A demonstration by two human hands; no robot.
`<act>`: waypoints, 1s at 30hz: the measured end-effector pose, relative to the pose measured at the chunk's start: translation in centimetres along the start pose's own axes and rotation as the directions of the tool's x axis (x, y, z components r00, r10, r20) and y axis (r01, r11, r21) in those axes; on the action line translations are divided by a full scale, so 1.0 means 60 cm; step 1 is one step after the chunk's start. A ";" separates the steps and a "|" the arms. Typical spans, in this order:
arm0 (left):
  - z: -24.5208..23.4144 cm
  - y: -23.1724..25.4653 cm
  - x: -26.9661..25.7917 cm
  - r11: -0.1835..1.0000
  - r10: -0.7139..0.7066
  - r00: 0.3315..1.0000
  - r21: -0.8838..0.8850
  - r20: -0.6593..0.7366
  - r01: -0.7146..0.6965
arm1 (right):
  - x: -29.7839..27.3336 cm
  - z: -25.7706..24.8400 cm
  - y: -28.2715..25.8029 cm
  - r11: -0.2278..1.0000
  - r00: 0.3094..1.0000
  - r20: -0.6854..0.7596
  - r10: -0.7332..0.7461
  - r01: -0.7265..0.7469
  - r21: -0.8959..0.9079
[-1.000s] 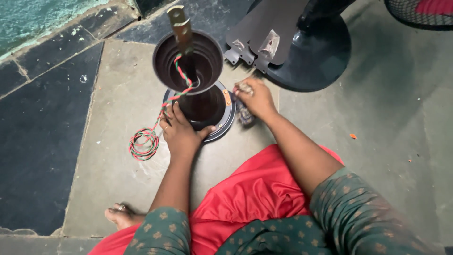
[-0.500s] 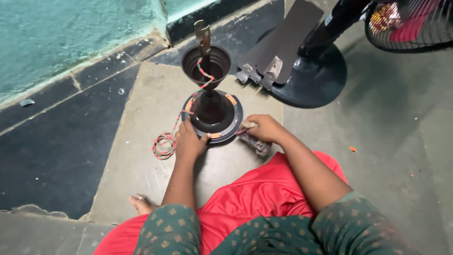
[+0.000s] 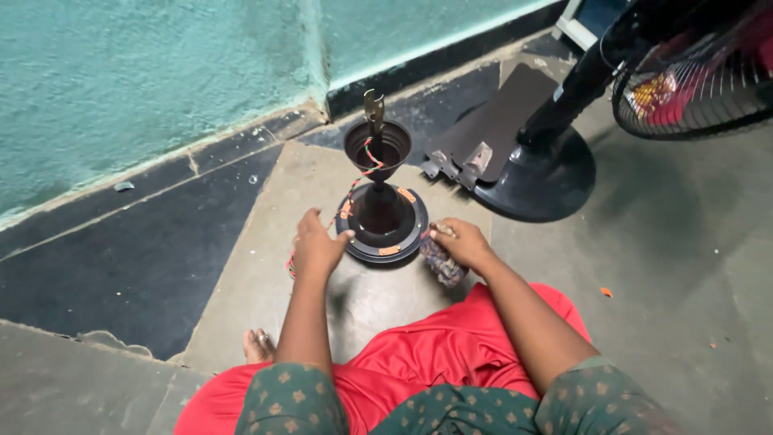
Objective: The person sits on the floor and wipes a dark brown ceiling fan downrod and canopy with a cloth. They rotate the parts to clean different sides and then wipe the canopy's underside. The person also handles a bundle of wires attached to the downrod.
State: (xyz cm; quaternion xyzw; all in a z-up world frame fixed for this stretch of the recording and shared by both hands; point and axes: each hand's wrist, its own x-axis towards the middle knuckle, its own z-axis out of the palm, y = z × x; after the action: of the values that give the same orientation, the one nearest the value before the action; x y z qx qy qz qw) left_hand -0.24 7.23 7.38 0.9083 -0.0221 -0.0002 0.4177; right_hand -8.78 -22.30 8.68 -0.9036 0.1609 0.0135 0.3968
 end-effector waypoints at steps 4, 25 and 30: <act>0.007 0.054 -0.017 0.864 0.417 0.899 -0.249 -0.134 -0.438 | 0.004 0.023 0.006 0.997 0.997 0.004 -0.071 0.071 0.015; -0.087 0.033 -0.055 0.962 0.238 0.914 -0.212 0.330 -0.174 | -0.025 0.020 -0.086 0.891 0.845 -0.291 -0.448 0.450 -0.064; -0.087 0.026 -0.060 0.963 0.204 0.922 -0.234 0.329 -0.130 | -0.042 0.031 -0.180 0.854 0.844 -0.181 -0.506 0.460 -0.242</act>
State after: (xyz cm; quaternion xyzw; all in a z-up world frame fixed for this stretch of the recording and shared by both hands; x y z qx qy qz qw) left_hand -3.82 10.31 11.87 0.8398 -0.1739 -0.1284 0.4980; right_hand -7.72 -13.41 15.47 -0.9433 -0.0283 -0.1803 0.2773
